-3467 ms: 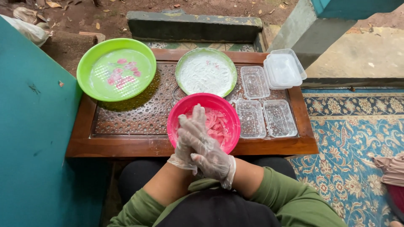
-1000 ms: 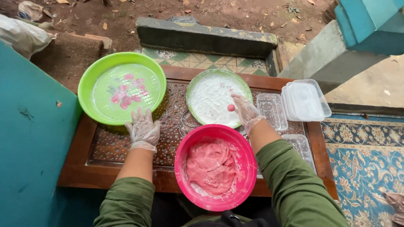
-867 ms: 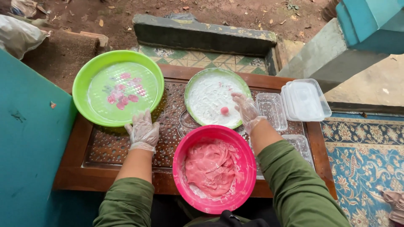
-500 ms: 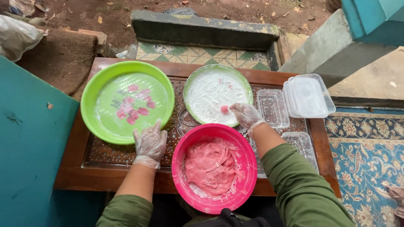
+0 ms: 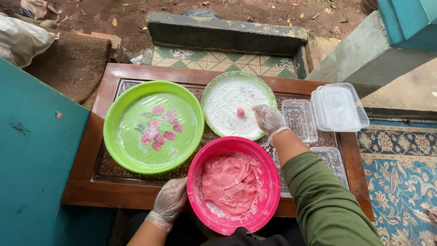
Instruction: Shaping small balls of pink dough by hand and coating them in white powder.
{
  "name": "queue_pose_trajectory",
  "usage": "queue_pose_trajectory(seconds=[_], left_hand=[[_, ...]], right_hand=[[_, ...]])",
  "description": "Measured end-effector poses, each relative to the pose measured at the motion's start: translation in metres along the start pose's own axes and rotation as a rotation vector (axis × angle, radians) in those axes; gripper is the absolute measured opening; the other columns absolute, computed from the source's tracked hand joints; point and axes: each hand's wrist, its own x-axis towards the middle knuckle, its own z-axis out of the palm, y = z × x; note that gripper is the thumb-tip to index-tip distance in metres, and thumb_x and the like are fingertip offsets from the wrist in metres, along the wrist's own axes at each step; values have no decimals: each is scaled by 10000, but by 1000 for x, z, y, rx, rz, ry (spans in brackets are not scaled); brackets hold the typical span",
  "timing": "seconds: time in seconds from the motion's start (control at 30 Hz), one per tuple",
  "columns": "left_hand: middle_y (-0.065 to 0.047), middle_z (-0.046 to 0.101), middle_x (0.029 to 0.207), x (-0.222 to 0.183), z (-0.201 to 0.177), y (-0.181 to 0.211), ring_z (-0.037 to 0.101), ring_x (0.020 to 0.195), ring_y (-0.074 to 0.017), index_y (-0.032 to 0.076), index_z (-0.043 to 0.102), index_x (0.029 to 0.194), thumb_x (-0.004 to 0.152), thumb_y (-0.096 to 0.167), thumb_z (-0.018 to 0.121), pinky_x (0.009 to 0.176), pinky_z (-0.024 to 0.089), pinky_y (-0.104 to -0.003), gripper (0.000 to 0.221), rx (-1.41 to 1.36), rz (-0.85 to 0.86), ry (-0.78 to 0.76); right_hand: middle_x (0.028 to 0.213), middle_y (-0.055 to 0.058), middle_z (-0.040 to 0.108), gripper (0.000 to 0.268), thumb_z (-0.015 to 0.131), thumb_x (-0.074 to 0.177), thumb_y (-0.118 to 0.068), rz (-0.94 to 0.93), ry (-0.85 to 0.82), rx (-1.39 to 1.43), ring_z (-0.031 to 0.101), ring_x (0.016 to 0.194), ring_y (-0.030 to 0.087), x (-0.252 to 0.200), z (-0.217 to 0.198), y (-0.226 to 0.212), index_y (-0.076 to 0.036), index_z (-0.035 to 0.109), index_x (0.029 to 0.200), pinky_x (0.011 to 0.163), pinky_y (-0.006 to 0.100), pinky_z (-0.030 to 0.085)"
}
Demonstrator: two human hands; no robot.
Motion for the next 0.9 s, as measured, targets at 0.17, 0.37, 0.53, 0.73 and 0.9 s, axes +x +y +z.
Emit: queue_pose_trajectory(seconds=[0.17,0.37,0.53,0.73,0.9], left_hand=[[-85,327,1632,-28,65,-58,331,1470,-404,186,320,1571,907,499,597,1078,307,-711,784,206,-193,-294],[33,23,1712,26,51,-27,57,1561,-292,270,114,1624,947,530,508,1201,99,-628,825,437,-413,-566],[54,-56,1717,51,32,-10,-21,1573,-278,273,20,1628,947,601,481,1224,33,-616,885,371,-507,-692],[79,-151,1722,63,13,14,-115,1588,-262,275,-92,1633,947,685,448,1252,-45,-602,965,281,-646,-840],[80,-144,1726,66,4,32,-108,1591,-250,290,-94,1634,941,702,449,1259,-43,-596,972,251,-687,-861]], right_hand=[[1721,12,133,679,273,1044,-534,301,-483,-462,235,1545,264,10,-19,-79,-205,195,1633,1243,487,241],[1720,42,85,599,235,1080,-412,-202,-679,-704,79,1573,267,16,27,-54,-207,150,1636,1263,499,103],[1724,3,32,623,186,1058,-459,-309,-675,-845,18,1577,241,-4,21,-32,-248,93,1637,1254,496,-16],[1727,82,-24,663,135,1062,-441,-44,-580,-904,-13,1578,295,31,5,-48,-148,15,1644,1257,502,55],[1732,42,2,700,210,1053,-507,-161,-560,-784,33,1583,267,43,44,-45,-168,61,1647,1257,495,72]])
